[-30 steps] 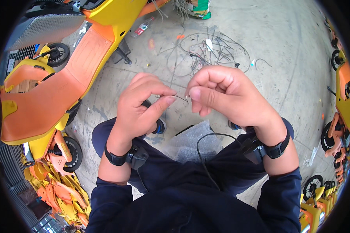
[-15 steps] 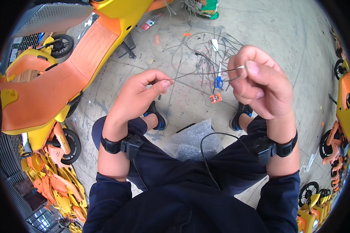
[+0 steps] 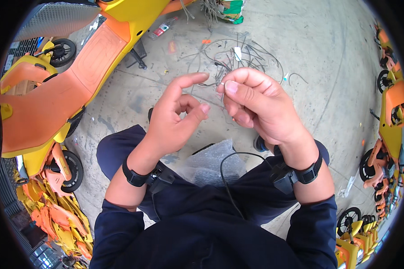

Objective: The person twists together the ends of two thin electrical wires and slides a small connector over the joint by hand.

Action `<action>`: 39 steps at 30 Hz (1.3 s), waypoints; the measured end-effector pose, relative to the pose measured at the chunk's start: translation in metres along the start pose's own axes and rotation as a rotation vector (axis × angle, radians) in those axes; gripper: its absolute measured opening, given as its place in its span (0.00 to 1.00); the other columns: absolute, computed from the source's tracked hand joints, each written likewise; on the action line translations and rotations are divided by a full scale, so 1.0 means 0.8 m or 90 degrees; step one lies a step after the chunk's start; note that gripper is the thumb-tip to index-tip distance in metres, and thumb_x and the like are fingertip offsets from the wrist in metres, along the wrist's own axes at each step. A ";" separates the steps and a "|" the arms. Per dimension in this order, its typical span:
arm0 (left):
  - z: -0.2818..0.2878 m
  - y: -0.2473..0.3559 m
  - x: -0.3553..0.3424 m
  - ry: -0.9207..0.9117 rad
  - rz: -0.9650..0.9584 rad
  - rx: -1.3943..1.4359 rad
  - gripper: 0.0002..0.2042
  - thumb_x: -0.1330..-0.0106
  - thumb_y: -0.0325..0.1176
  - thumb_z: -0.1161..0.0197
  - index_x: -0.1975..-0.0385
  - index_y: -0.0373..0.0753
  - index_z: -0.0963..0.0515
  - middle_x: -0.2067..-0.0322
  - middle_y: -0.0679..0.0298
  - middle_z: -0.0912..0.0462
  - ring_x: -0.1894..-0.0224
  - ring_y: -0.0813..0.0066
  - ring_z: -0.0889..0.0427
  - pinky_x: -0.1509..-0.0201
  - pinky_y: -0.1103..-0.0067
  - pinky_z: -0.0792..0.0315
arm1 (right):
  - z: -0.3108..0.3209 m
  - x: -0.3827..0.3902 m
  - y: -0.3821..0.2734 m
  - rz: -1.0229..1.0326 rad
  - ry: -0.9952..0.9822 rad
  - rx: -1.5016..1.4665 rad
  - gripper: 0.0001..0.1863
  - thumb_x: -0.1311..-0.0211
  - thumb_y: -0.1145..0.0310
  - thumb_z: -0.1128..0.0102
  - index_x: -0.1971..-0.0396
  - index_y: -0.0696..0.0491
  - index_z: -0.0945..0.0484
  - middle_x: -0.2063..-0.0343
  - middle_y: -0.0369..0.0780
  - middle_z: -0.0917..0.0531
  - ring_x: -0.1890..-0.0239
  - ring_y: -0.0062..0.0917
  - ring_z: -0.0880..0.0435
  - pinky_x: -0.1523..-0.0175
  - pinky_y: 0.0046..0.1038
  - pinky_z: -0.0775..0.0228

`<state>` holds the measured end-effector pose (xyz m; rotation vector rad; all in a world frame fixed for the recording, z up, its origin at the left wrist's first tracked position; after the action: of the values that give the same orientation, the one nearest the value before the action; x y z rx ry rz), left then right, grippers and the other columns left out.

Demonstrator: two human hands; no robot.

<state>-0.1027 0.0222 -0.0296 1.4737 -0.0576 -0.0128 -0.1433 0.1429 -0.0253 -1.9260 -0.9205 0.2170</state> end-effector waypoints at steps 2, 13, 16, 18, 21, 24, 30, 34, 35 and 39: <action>0.002 0.014 0.000 0.037 -0.058 0.076 0.19 0.40 0.24 0.38 0.49 0.36 0.31 0.53 0.62 0.28 0.69 0.84 0.23 0.68 0.85 0.31 | -0.002 0.002 0.000 -0.017 -0.006 0.015 0.09 0.33 0.66 0.45 0.63 0.56 0.22 0.79 0.32 0.21 0.82 0.12 0.28 0.78 0.13 0.40; 0.005 0.042 0.007 0.007 -0.191 -0.073 0.08 0.35 0.30 0.41 0.75 0.36 0.27 0.81 0.66 0.30 0.81 0.81 0.31 0.78 0.82 0.36 | -0.021 0.009 0.003 0.080 0.001 0.287 0.04 0.35 0.72 0.42 0.65 0.56 0.22 0.78 0.30 0.23 0.78 0.08 0.30 0.74 0.13 0.39; 0.006 0.025 0.003 -0.001 -0.119 -0.021 0.07 0.37 0.29 0.41 0.75 0.36 0.27 0.79 0.65 0.29 0.81 0.79 0.31 0.78 0.80 0.37 | -0.022 0.011 0.005 0.077 -0.021 0.346 0.04 0.35 0.72 0.42 0.66 0.57 0.23 0.78 0.29 0.25 0.77 0.08 0.32 0.74 0.14 0.42; 0.008 0.049 0.007 0.029 -0.235 -0.154 0.04 0.40 0.27 0.40 0.74 0.36 0.27 0.78 0.62 0.28 0.80 0.72 0.29 0.78 0.78 0.35 | -0.026 0.012 0.005 0.053 -0.037 0.379 0.04 0.35 0.73 0.42 0.66 0.57 0.23 0.79 0.29 0.26 0.77 0.07 0.33 0.74 0.14 0.43; 0.003 0.066 0.013 0.031 -0.314 -0.248 0.02 0.43 0.25 0.40 0.73 0.37 0.27 0.77 0.60 0.27 0.78 0.64 0.27 0.77 0.76 0.33 | -0.036 0.008 -0.004 0.082 -0.037 0.529 0.03 0.37 0.73 0.42 0.68 0.58 0.24 0.80 0.33 0.25 0.78 0.14 0.29 0.74 0.19 0.39; -0.001 0.068 0.013 0.014 -0.315 -0.283 0.02 0.44 0.25 0.40 0.73 0.37 0.26 0.76 0.59 0.25 0.76 0.60 0.25 0.74 0.74 0.31 | -0.063 0.017 -0.036 0.329 -0.068 0.702 0.03 0.39 0.74 0.41 0.69 0.58 0.23 0.81 0.38 0.24 0.79 0.26 0.24 0.72 0.24 0.34; 0.002 0.066 0.011 0.020 -0.299 -0.139 0.01 0.40 0.25 0.41 0.72 0.36 0.25 0.72 0.60 0.20 0.72 0.64 0.22 0.67 0.76 0.28 | -0.060 0.021 -0.038 0.273 -0.054 0.672 0.02 0.41 0.78 0.44 0.71 0.58 0.22 0.78 0.41 0.22 0.76 0.28 0.23 0.71 0.25 0.33; -0.002 0.062 0.012 0.022 -0.259 -0.072 0.02 0.38 0.25 0.41 0.72 0.36 0.25 0.71 0.61 0.19 0.70 0.67 0.20 0.65 0.78 0.28 | -0.042 0.017 -0.022 0.162 -0.024 0.472 0.05 0.40 0.78 0.47 0.73 0.58 0.22 0.78 0.36 0.21 0.74 0.17 0.25 0.70 0.20 0.35; -0.002 0.055 0.011 0.020 -0.229 -0.016 0.02 0.37 0.26 0.41 0.72 0.36 0.25 0.71 0.61 0.18 0.70 0.68 0.20 0.65 0.78 0.28 | -0.041 0.019 -0.026 0.195 -0.018 0.419 0.06 0.40 0.77 0.48 0.73 0.58 0.22 0.78 0.34 0.21 0.74 0.14 0.27 0.70 0.19 0.36; 0.001 0.049 0.012 0.023 -0.207 0.066 0.04 0.35 0.28 0.43 0.71 0.35 0.25 0.70 0.61 0.18 0.69 0.70 0.20 0.64 0.79 0.27 | -0.035 0.017 -0.015 0.082 -0.006 0.311 0.07 0.39 0.76 0.47 0.73 0.58 0.21 0.78 0.32 0.21 0.74 0.13 0.27 0.69 0.18 0.36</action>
<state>-0.0939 0.0251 0.0099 1.5731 0.2144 -0.2505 -0.1257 0.1360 0.0027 -1.5291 -0.6727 0.4812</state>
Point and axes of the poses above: each hand's wrist, its own x-axis away from the middle knuckle, its own z-axis out of the back of the hand, y = z × x, the point moved 10 cm from there along -x, towards the middle knuckle
